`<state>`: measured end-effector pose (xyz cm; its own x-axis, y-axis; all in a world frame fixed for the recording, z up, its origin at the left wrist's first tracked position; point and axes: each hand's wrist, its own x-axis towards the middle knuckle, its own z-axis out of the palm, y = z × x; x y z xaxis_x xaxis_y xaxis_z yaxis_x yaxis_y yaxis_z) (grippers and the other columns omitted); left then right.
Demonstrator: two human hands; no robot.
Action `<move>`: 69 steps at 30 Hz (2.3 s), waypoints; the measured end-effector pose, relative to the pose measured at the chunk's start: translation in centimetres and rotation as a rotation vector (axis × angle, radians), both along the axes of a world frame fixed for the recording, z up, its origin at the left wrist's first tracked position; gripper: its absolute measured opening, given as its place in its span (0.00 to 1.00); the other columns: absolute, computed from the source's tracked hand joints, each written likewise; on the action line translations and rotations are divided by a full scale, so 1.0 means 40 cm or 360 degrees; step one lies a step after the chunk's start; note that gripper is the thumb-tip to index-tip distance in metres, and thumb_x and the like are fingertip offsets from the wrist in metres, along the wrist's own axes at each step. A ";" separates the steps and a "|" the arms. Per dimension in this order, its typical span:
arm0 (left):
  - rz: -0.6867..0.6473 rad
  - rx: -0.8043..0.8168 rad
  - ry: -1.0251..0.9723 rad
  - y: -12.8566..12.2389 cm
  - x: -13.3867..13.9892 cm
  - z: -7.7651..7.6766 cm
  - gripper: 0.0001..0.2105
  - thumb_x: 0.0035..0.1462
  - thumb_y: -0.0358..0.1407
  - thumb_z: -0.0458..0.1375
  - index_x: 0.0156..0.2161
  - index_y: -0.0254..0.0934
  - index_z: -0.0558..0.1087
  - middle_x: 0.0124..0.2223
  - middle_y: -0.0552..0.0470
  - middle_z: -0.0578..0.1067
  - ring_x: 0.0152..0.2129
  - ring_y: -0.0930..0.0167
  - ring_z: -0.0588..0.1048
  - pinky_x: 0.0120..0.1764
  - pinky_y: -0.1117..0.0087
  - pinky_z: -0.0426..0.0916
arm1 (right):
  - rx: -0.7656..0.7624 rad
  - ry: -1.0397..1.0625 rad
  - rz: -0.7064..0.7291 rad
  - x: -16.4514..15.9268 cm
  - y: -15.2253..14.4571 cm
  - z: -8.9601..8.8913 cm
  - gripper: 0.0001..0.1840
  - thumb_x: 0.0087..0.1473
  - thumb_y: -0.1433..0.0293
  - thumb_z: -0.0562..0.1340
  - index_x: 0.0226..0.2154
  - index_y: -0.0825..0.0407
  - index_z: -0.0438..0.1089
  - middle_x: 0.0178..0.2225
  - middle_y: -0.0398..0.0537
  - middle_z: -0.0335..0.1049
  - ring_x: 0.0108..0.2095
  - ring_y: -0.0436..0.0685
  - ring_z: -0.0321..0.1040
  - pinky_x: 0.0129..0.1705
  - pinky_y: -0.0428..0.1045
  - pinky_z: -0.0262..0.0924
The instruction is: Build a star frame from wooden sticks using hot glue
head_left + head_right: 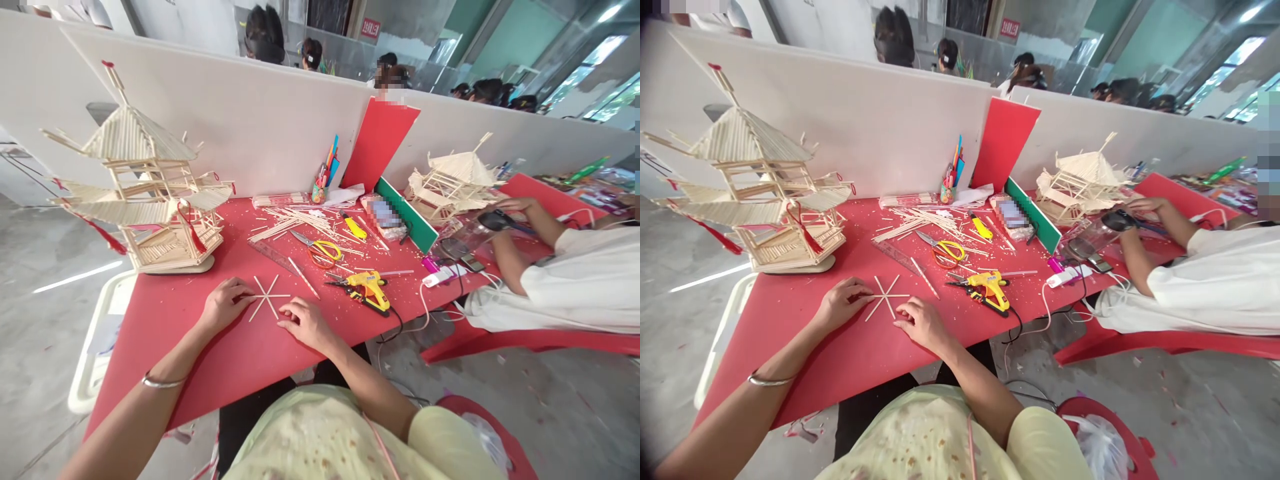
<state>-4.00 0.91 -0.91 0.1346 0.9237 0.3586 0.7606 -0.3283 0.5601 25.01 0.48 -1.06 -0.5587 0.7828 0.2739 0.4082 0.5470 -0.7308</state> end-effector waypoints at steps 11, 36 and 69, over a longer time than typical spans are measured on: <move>0.0014 -0.0034 -0.0036 0.008 -0.007 -0.002 0.16 0.66 0.51 0.58 0.38 0.44 0.83 0.42 0.49 0.81 0.39 0.66 0.80 0.44 0.67 0.74 | 0.0075 0.0016 -0.0018 -0.003 -0.003 0.001 0.12 0.60 0.64 0.73 0.45 0.48 0.77 0.40 0.45 0.74 0.35 0.52 0.74 0.42 0.47 0.69; 0.0147 -0.0114 -0.0241 0.015 -0.018 -0.034 0.18 0.67 0.52 0.58 0.37 0.42 0.81 0.41 0.49 0.81 0.38 0.67 0.79 0.43 0.69 0.71 | 0.0105 -0.0027 -0.0107 -0.009 -0.013 -0.006 0.14 0.61 0.61 0.73 0.47 0.47 0.77 0.38 0.43 0.73 0.35 0.51 0.71 0.41 0.45 0.65; 0.0853 -0.0076 0.0023 0.010 0.015 -0.003 0.28 0.66 0.58 0.49 0.29 0.38 0.76 0.33 0.48 0.76 0.31 0.67 0.72 0.38 0.67 0.65 | 0.0120 0.0093 0.0002 -0.009 0.008 -0.021 0.13 0.66 0.62 0.68 0.50 0.49 0.75 0.40 0.46 0.77 0.41 0.55 0.75 0.48 0.48 0.67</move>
<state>-3.39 1.31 -1.04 -0.3558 0.8795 0.3160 0.8221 0.1338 0.5533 24.67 0.80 -1.90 -0.5409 0.7581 0.3642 0.3651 0.6018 -0.7103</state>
